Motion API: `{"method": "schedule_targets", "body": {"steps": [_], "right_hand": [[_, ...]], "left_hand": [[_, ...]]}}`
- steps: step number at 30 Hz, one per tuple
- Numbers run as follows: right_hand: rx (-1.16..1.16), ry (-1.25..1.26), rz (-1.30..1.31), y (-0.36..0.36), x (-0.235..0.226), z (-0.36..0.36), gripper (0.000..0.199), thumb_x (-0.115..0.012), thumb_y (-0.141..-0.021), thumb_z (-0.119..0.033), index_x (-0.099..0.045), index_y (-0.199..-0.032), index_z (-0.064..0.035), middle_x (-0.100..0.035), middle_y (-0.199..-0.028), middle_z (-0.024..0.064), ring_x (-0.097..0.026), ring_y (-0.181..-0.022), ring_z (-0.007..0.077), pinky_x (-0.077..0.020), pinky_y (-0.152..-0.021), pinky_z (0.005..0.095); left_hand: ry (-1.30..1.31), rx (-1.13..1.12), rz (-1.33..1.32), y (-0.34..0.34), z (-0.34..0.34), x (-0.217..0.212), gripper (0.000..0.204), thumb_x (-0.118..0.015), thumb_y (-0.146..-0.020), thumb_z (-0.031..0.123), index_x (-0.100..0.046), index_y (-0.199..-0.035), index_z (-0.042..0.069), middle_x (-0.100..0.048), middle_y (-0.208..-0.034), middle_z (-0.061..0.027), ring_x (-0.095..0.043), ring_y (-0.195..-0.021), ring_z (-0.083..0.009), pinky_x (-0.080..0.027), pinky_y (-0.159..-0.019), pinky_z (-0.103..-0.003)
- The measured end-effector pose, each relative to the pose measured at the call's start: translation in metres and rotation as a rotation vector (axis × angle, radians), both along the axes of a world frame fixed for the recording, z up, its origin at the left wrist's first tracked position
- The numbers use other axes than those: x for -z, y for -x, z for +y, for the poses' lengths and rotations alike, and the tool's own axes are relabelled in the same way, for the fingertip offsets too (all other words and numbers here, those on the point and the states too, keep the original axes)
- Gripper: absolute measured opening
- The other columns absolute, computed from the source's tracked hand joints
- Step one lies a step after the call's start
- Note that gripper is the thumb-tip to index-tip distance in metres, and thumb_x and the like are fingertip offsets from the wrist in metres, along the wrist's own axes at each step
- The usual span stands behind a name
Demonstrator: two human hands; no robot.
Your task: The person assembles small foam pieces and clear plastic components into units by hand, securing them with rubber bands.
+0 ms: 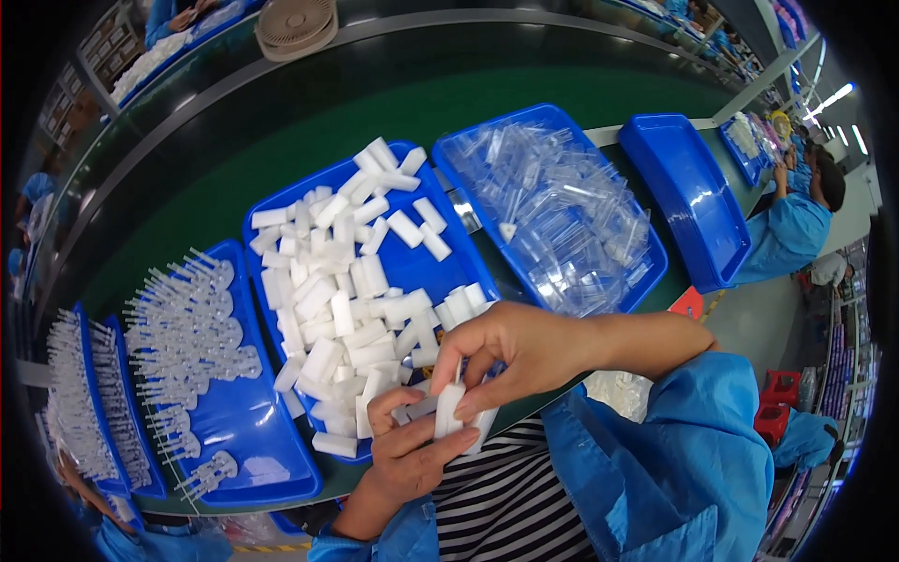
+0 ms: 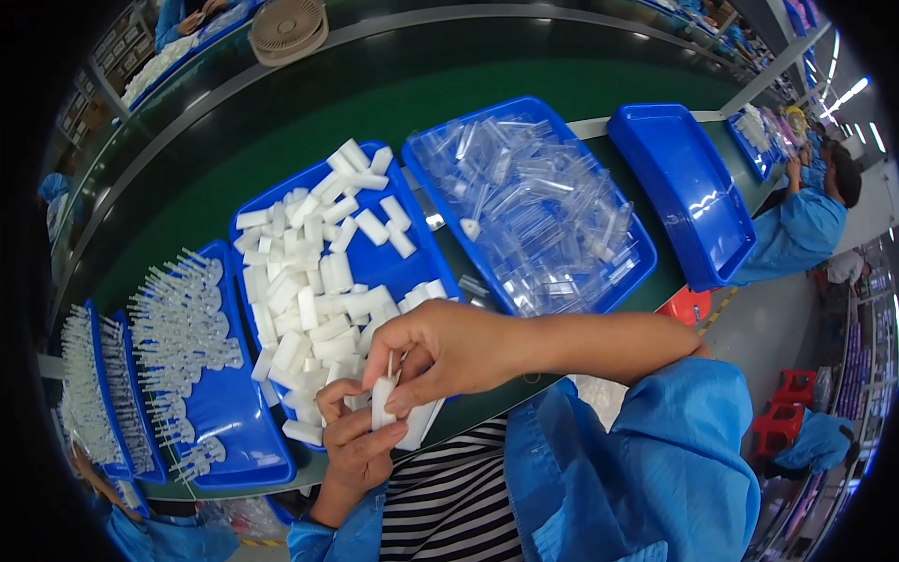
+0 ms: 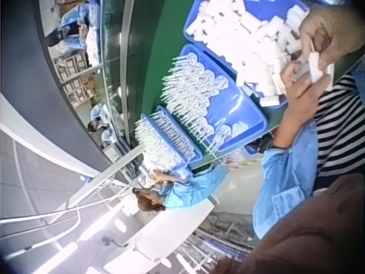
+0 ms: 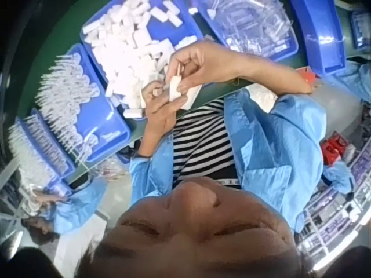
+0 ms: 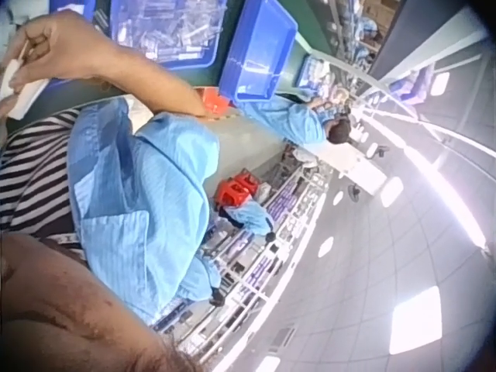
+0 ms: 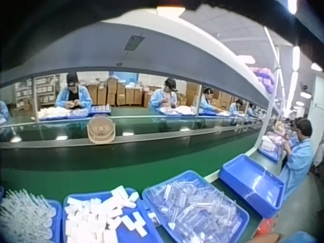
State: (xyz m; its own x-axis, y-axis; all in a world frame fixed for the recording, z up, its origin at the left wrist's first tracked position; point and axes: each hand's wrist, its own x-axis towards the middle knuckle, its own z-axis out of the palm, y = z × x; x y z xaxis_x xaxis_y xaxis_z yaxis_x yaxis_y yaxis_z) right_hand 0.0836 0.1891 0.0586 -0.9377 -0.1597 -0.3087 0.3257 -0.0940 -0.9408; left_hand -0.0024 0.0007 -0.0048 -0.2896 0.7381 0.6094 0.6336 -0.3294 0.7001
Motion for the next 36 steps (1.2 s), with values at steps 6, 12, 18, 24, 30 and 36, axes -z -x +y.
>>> {"method": "schedule_targets", "body": {"steps": [6,12,18,24,30,36], "right_hand": [[-0.004,-0.115,0.163,-0.012,-0.004,0.002,0.030,-0.069,-0.076,-0.007,-0.058,-0.103,-0.0018,-0.063,-0.093,0.0073,-0.063,-0.081,0.0130,-0.0491,-0.069,0.0235],[0.238,-1.428,0.358,-0.016,-0.027,0.084,0.028,-0.070,-0.072,-0.011,-0.061,-0.098,-0.0100,-0.063,-0.090,0.0073,-0.060,-0.084,0.0216,-0.0412,-0.082,0.0347],[0.024,-1.807,0.079,-0.021,0.012,0.130,0.026,-0.071,-0.069,-0.009,-0.062,-0.094,-0.0108,-0.059,-0.097,0.0088,-0.054,-0.097,0.0231,-0.0352,-0.086,0.0379],[-0.017,-1.753,0.033,-0.021,0.010,0.126,0.023,-0.070,-0.067,-0.009,-0.062,-0.089,-0.0104,-0.057,-0.103,0.0103,-0.049,-0.106,0.0216,-0.0345,-0.085,0.0378],[0.171,-1.580,0.239,-0.034,-0.012,0.092,0.025,-0.074,-0.067,-0.010,-0.060,-0.088,-0.0094,-0.058,-0.097,0.0085,-0.056,-0.089,0.0200,-0.0368,-0.083,0.0366],[0.449,-0.563,0.389,-0.038,-0.005,0.047,0.021,-0.072,-0.071,-0.002,-0.065,-0.091,-0.0043,-0.051,-0.091,0.0052,-0.053,-0.080,0.0092,-0.0422,-0.063,0.0195]], "left_hand": [[-0.006,0.039,-0.037,-0.002,-0.003,0.004,0.023,-0.066,-0.069,0.009,-0.071,-0.088,0.021,-0.062,-0.086,0.0073,-0.041,-0.096,-0.0237,-0.035,-0.080,-0.031],[0.011,0.010,-0.009,-0.001,-0.005,0.003,0.020,-0.063,-0.071,0.012,-0.071,-0.086,0.022,-0.063,-0.086,0.0077,-0.040,-0.099,-0.0236,-0.032,-0.080,-0.037],[-0.002,-0.031,0.003,-0.001,-0.003,0.004,0.019,-0.064,-0.071,0.013,-0.071,-0.086,0.023,-0.063,-0.086,0.0063,-0.039,-0.100,-0.0242,-0.032,-0.081,-0.038],[-0.003,-0.114,0.002,0.000,-0.006,0.007,0.026,-0.060,-0.071,0.007,-0.070,-0.088,0.022,-0.063,-0.085,0.0048,-0.039,-0.101,-0.0255,-0.032,-0.083,-0.038],[0.056,-0.090,0.049,0.000,-0.005,0.003,0.026,-0.060,-0.070,0.007,-0.070,-0.089,0.022,-0.063,-0.085,0.0047,-0.040,-0.100,-0.0256,-0.032,-0.082,-0.039],[0.032,-0.089,0.094,-0.001,-0.002,0.003,0.024,-0.063,-0.068,0.012,-0.071,-0.089,0.024,-0.062,-0.087,0.0067,-0.040,-0.099,-0.0244,-0.032,-0.082,-0.040]]}}
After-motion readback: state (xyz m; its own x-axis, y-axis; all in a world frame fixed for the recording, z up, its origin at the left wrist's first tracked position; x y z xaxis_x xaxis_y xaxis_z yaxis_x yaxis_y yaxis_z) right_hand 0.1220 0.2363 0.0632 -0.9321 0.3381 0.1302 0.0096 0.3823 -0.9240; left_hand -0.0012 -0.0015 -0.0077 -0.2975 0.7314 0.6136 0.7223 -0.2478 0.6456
